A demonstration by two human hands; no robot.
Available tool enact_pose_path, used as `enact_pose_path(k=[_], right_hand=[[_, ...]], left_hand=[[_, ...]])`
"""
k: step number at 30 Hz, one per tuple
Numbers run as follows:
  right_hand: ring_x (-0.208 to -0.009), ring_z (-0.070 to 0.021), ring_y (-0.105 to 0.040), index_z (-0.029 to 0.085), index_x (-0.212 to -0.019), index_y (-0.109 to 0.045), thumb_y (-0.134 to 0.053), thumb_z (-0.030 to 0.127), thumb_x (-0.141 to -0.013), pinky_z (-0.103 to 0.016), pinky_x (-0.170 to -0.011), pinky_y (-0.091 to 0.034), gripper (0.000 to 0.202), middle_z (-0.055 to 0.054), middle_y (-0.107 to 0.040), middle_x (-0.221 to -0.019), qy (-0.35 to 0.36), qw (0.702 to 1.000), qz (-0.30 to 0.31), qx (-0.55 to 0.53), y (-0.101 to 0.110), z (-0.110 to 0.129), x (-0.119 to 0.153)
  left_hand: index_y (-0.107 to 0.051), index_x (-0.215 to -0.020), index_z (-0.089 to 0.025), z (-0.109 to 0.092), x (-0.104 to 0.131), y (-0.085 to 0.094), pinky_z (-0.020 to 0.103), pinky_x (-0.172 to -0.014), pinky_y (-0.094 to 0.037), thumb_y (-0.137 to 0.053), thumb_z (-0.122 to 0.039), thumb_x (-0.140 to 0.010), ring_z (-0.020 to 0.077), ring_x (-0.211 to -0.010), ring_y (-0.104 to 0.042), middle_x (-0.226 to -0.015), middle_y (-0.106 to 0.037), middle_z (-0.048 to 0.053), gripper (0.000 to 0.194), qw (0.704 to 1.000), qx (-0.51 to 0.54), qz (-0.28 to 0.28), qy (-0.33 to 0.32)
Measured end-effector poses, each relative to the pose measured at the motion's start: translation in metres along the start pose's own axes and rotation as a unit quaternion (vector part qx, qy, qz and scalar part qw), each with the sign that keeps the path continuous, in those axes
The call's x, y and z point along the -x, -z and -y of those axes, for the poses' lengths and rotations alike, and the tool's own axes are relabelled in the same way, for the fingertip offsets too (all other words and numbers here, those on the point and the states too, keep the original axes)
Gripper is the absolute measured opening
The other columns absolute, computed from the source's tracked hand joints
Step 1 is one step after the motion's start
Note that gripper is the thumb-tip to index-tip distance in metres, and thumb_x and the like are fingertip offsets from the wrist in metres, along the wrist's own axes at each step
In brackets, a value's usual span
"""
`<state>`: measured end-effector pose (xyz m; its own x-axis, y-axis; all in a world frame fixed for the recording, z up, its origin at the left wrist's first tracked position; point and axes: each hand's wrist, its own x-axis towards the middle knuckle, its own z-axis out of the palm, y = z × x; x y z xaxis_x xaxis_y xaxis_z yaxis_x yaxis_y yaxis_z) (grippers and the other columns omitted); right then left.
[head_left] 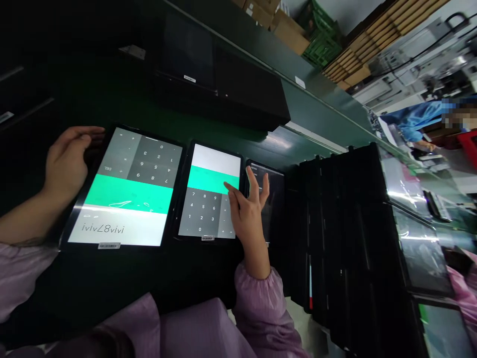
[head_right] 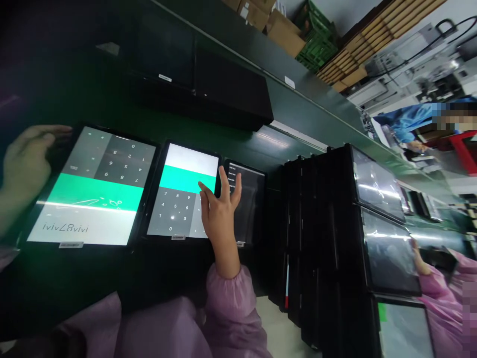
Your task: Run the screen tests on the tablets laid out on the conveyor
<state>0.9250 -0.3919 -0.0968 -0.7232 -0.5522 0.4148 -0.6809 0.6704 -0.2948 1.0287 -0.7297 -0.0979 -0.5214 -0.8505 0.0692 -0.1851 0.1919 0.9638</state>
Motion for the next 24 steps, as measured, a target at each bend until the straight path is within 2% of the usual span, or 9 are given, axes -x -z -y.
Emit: enact_pose_path(k=[3, 5, 7, 10, 14, 19, 22, 24], right_hand=[[-0.163, -0.0404, -0.009, 0.025, -0.117, -0.079, -0.048, 0.03, -0.107, -0.075, -0.125, -0.023, 0.033, -0.007, -0.039, -0.167, -0.006, 1.0, -0.006, 0.006, 0.0, -0.001, 0.0], [-0.162, -0.0388, -0.016, 0.024, -0.113, -0.08, -0.047, 0.029, -0.107, -0.076, -0.125, -0.022, 0.033, -0.008, -0.044, -0.163, -0.019, 0.999, -0.024, 0.009, 0.0, -0.003, 0.001], [-0.16, -0.038, -0.022, 0.024, -0.11, -0.081, -0.046, 0.03, -0.107, -0.076, -0.123, -0.026, 0.036, -0.009, -0.05, -0.158, -0.041, 0.998, -0.047, 0.006, -0.001, -0.005, 0.003], [-0.161, -0.039, -0.02, 0.025, -0.112, -0.08, -0.046, 0.031, -0.107, -0.075, -0.12, -0.032, 0.036, -0.01, -0.051, -0.157, -0.048, 0.997, -0.052, -0.009, -0.004, -0.003, 0.004], [-0.161, -0.0394, -0.018, 0.027, -0.113, -0.08, -0.048, 0.03, -0.107, -0.075, -0.122, -0.029, 0.033, -0.007, -0.048, -0.16, -0.021, 0.999, -0.028, -0.018, -0.005, 0.002, 0.003], [-0.159, -0.0412, -0.022, 0.024, -0.11, -0.081, -0.047, 0.031, -0.107, -0.076, -0.117, -0.036, 0.035, -0.011, -0.054, -0.154, -0.063, 0.996, -0.056, -0.013, -0.004, 0.002, 0.004], [-0.156, -0.0393, -0.031, 0.024, -0.102, -0.083, -0.049, 0.027, -0.106, -0.071, -0.115, -0.043, 0.034, -0.01, -0.061, -0.147, -0.039, 0.995, -0.078, -0.044, -0.001, 0.01, 0.006], [-0.156, -0.0371, -0.032, 0.027, -0.098, -0.083, -0.051, 0.024, -0.104, -0.069, -0.118, -0.042, 0.032, -0.007, -0.061, -0.147, -0.004, 0.995, -0.066, -0.072, 0.001, 0.021, 0.007]], left_hand=[[-0.074, -0.113, -0.012, -0.003, 0.003, 0.002, 0.049, -0.11, -0.053, -0.048, -0.01, -0.092, 0.0244, -0.115, -0.07, -0.121, -0.076, 0.009, 0.034, 1.0, -0.011, 0.009, 0.005], [-0.075, -0.113, -0.013, -0.003, 0.004, 0.003, 0.047, -0.11, -0.053, -0.049, -0.01, -0.093, 0.0239, -0.116, -0.07, -0.121, -0.076, 0.008, 0.033, 1.0, -0.009, 0.013, 0.017], [-0.075, -0.113, -0.014, -0.002, 0.004, 0.003, 0.047, -0.111, -0.053, -0.05, -0.011, -0.093, 0.0239, -0.117, -0.069, -0.12, -0.076, 0.007, 0.032, 1.0, -0.001, 0.018, 0.023], [-0.075, -0.11, -0.015, 0.003, 0.004, 0.004, 0.048, -0.11, -0.053, -0.05, -0.012, -0.093, 0.0245, -0.114, -0.07, -0.117, -0.077, 0.007, 0.03, 1.0, 0.014, 0.018, 0.019], [-0.075, -0.108, -0.015, 0.006, 0.003, 0.003, 0.051, -0.109, -0.054, -0.05, -0.012, -0.092, 0.0256, -0.112, -0.071, -0.115, -0.077, 0.008, 0.03, 0.999, 0.026, 0.014, 0.02], [-0.075, -0.108, -0.014, 0.001, 0.004, 0.002, 0.049, -0.107, -0.054, -0.049, -0.011, -0.091, 0.0256, -0.112, -0.071, -0.115, -0.077, 0.008, 0.031, 1.0, 0.016, 0.014, 0.017], [-0.075, -0.107, -0.014, -0.001, 0.004, 0.003, 0.048, -0.108, -0.054, -0.049, -0.01, -0.091, 0.0248, -0.111, -0.071, -0.114, -0.077, 0.009, 0.031, 1.0, 0.01, 0.013, 0.018], [-0.075, -0.107, -0.014, 0.0, 0.004, 0.003, 0.048, -0.108, -0.054, -0.049, -0.011, -0.09, 0.0249, -0.112, -0.071, -0.115, -0.077, 0.009, 0.031, 1.0, 0.011, 0.013, 0.016]])
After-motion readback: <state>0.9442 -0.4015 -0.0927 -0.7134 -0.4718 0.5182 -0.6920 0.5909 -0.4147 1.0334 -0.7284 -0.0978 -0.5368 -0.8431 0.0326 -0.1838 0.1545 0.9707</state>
